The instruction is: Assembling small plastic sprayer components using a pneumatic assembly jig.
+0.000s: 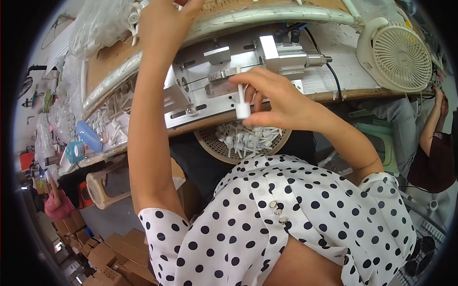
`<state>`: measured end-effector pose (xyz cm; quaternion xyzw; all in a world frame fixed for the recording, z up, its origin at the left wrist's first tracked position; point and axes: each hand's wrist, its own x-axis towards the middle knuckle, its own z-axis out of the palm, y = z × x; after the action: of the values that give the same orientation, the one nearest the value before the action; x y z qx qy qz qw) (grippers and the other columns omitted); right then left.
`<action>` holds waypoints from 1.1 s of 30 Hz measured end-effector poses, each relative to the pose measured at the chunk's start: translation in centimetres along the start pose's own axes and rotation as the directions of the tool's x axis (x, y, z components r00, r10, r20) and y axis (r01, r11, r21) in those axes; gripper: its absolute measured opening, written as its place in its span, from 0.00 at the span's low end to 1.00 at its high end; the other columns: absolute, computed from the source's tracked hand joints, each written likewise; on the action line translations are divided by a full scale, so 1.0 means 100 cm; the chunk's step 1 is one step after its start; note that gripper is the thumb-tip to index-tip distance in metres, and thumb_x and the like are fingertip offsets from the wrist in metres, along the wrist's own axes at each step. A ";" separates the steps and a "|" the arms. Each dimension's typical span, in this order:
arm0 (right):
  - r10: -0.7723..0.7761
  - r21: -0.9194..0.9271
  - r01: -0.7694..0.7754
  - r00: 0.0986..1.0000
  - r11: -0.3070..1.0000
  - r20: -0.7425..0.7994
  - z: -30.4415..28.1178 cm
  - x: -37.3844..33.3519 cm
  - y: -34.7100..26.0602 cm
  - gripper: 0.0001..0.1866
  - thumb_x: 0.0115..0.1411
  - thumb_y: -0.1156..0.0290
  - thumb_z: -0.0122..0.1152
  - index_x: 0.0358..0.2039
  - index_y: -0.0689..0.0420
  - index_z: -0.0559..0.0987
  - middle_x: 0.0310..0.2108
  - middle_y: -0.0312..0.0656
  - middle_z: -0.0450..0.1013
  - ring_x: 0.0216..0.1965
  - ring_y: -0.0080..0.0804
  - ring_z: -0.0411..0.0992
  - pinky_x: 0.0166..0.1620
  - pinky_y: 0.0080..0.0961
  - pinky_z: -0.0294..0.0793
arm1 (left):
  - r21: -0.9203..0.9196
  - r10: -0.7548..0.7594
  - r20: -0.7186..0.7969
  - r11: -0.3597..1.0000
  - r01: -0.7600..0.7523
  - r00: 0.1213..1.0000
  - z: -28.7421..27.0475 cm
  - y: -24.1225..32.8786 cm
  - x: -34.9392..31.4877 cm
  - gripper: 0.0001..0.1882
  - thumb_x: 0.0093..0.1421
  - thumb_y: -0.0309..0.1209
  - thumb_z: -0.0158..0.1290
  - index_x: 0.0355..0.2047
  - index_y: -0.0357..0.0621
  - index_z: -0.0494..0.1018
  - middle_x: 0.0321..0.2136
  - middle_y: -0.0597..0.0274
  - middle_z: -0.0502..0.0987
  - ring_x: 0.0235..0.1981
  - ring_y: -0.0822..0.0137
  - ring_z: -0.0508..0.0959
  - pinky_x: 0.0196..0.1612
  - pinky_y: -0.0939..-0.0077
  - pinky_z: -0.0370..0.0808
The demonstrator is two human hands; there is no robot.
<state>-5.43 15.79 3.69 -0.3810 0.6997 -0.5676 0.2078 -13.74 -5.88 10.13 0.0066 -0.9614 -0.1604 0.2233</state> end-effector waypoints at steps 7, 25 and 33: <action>-0.508 -0.753 0.380 0.859 0.538 0.070 0.004 0.028 0.013 0.10 0.42 0.77 0.56 0.28 0.64 0.73 0.26 0.42 0.67 0.31 0.36 0.68 0.35 0.25 0.70 | -0.876 -0.166 0.202 0.410 0.253 0.965 -0.029 -0.003 -0.087 0.17 0.56 0.31 0.50 0.43 0.31 0.66 0.33 0.48 0.74 0.31 0.62 0.77 0.31 0.77 0.76; -0.458 -0.730 0.434 0.870 0.528 0.186 -0.027 0.072 -0.017 0.10 0.41 0.69 0.61 0.25 0.58 0.73 0.24 0.41 0.69 0.29 0.39 0.71 0.32 0.33 0.70 | -0.960 -0.194 0.177 0.182 0.212 0.965 -0.010 0.008 -0.177 0.20 0.55 0.19 0.47 0.49 0.29 0.63 0.50 0.48 0.63 0.42 0.60 0.73 0.40 0.76 0.75; -0.447 -0.533 0.388 0.894 0.752 0.021 -0.062 0.179 -0.018 0.05 0.50 0.73 0.52 0.25 0.60 0.75 0.25 0.47 0.71 0.29 0.40 0.70 0.32 0.31 0.70 | -0.546 0.055 -0.090 0.832 -0.096 0.994 0.021 0.026 -0.174 0.17 0.46 0.20 0.58 0.39 0.35 0.72 0.43 0.53 0.69 0.41 0.61 0.75 0.42 0.73 0.73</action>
<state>-20.52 5.87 9.60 -0.5381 0.7346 -0.4065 -0.0742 1.18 -1.30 1.73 -0.0901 -0.8659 -0.4203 0.2557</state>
